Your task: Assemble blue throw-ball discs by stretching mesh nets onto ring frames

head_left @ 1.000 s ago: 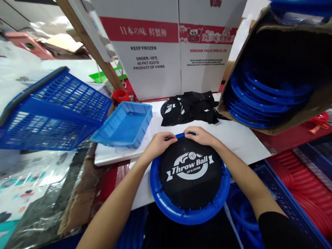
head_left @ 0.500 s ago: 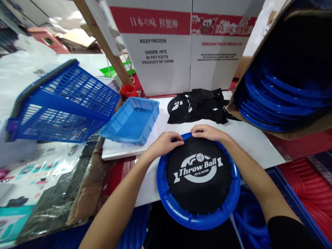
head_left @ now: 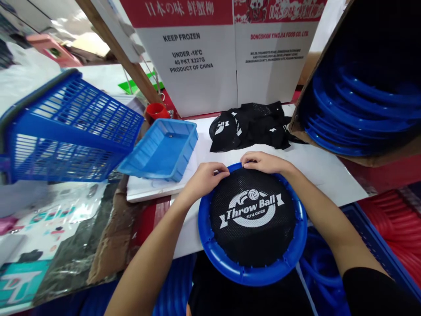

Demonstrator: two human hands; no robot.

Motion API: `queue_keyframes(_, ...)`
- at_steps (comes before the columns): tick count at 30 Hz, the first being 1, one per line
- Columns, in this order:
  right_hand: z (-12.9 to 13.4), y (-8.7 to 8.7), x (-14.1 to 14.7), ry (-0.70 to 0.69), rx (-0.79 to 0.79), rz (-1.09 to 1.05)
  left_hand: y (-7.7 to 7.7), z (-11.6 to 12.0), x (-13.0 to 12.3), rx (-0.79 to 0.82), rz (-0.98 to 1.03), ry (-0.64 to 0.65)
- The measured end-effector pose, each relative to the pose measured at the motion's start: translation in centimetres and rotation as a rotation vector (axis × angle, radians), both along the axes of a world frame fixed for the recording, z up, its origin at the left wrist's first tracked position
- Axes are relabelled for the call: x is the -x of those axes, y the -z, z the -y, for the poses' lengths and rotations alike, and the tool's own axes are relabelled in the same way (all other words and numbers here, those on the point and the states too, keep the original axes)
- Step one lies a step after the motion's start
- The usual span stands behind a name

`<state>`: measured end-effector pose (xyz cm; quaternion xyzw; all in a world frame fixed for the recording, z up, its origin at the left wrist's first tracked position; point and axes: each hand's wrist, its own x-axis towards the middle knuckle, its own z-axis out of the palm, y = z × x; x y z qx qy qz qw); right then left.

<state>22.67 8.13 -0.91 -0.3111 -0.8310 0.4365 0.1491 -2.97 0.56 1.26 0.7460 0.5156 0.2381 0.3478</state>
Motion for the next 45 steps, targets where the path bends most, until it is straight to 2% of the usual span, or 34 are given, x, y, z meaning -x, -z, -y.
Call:
queue_keyframes(5,0.1,0.0,-0.2,0.01,0.002,-0.009,0.2,-0.3,0.3,0.04,0.029,-0.025)
queue_keyframes(13,0.6,0.2,0.2,0.071,-0.03,-0.022,1.7,-0.7,0.3,0.069,0.091,-0.072)
queue_keyframes(18,0.5,0.4,0.1,0.09,0.016,-0.036,1.8,-0.7,0.2,-0.02,0.002,0.002)
queue_keyframes(23,0.7,0.1,0.6,0.111,-0.044,0.001,1.2,-0.5,0.3,-0.073,-0.057,0.076)
queue_keyframes(28,0.8,0.0,0.8,0.108,-0.097,0.013,1.2,-0.2,-0.6,-0.13,-0.113,0.055)
queue_keyframes(32,0.2,0.2,0.4,0.064,-0.011,-0.038,1.7,-0.3,-1.5,-0.188,-0.081,0.045)
queue_keyframes(36,-0.2,0.1,0.4,0.021,0.03,-0.053,1.8,-0.7,-1.7,-0.119,-0.016,0.015)
queue_keyframes(41,0.5,-0.4,0.9,0.043,-0.115,0.015,2.0,-1.2,-1.5,0.051,0.046,-0.032)
queue_keyframes(45,0.7,-0.5,0.7,0.02,-0.136,-0.002,2.3,-1.1,-1.9,-0.038,0.011,-0.068)
